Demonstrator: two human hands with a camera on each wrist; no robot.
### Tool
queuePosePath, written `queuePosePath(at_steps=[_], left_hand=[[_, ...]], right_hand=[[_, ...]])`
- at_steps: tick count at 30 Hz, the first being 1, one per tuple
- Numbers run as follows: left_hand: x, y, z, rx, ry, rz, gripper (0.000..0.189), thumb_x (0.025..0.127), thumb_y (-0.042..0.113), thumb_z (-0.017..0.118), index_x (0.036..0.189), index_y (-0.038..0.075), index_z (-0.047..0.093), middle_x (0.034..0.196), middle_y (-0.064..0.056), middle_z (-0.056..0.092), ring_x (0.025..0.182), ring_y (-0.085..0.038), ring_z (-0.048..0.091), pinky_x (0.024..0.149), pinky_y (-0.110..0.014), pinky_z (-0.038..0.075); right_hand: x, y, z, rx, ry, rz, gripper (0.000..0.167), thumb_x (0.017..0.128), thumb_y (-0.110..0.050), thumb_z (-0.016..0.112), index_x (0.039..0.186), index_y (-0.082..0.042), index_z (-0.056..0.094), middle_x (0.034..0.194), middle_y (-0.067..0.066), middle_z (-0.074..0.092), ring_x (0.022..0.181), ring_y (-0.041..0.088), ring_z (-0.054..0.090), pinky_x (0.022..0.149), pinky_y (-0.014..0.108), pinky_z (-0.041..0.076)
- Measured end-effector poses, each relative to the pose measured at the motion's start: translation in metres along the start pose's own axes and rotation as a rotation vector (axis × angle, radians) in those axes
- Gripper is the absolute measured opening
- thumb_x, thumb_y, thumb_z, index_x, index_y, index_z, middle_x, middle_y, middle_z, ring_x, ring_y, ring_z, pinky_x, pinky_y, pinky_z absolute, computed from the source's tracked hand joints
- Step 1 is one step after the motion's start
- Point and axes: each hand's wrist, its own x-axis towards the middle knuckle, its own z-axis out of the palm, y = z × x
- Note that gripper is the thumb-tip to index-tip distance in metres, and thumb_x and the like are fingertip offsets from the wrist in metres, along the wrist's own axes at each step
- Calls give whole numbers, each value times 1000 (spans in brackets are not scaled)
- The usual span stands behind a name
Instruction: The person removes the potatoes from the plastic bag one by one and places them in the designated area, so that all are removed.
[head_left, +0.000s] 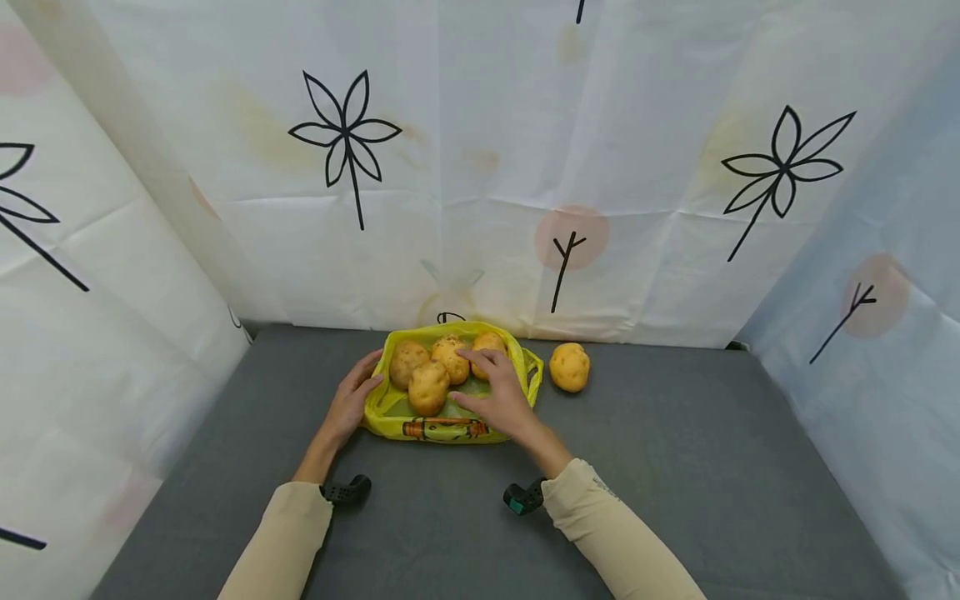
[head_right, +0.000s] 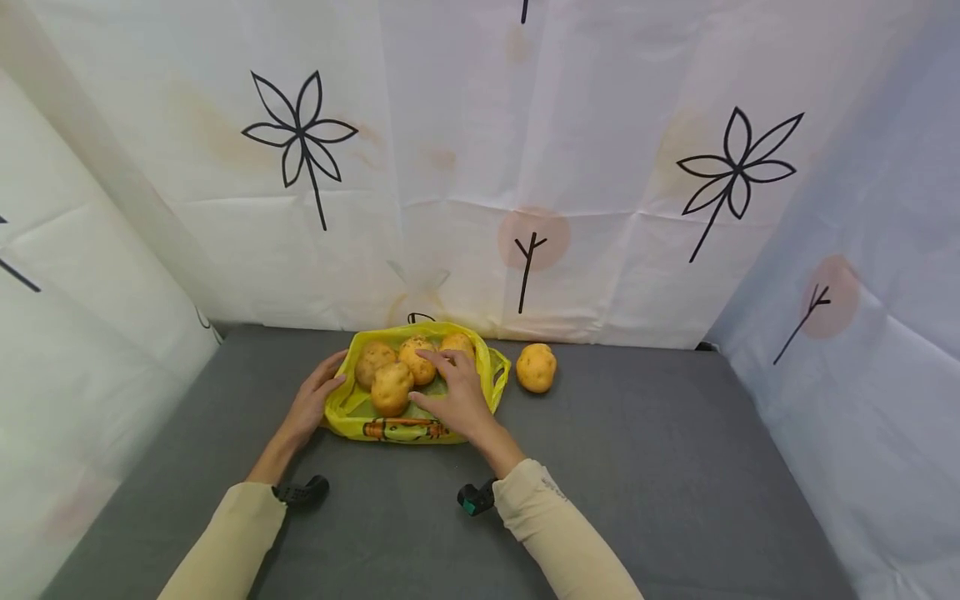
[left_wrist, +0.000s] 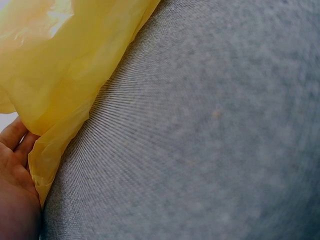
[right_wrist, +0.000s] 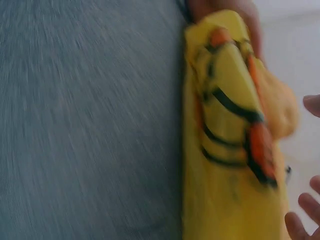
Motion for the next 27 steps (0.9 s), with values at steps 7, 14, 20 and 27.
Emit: queuePosePath(at_steps=[7,14,20,27], left_hand=[[1,0,0,15,-11,4,51,111,16,43,159,4,31,154,-27,40,136,-43,42,104,-48,37],[2,0,0,6,-7,6,51,111,14,43,159,3,31,154,-27,39,138,-43,41,106,-52,34],[2,-1,0,3,-6,5,51,111,14,44,159,4,32,154,-27,39,138,-43,41,106,-52,35],[1,-2,1,8,-2,1,50,111,15,44,158,5,33,153,-27,40,137,-43,42,106,-52,35]], right_hand=[[3,-8,28,54,-45,30,65,90,-25,81,148,-15,55,141,17,45,127,34,46,99,56,43],[4,-10,44,57,-55,52,63,90,-25,80,148,-17,56,139,20,42,122,35,49,97,54,46],[2,-8,55,16,-44,44,64,90,-24,81,148,-19,55,139,20,41,125,37,48,99,56,44],[1,-5,65,-57,-33,14,71,89,-25,82,151,-20,47,136,18,39,114,33,55,92,50,50]])
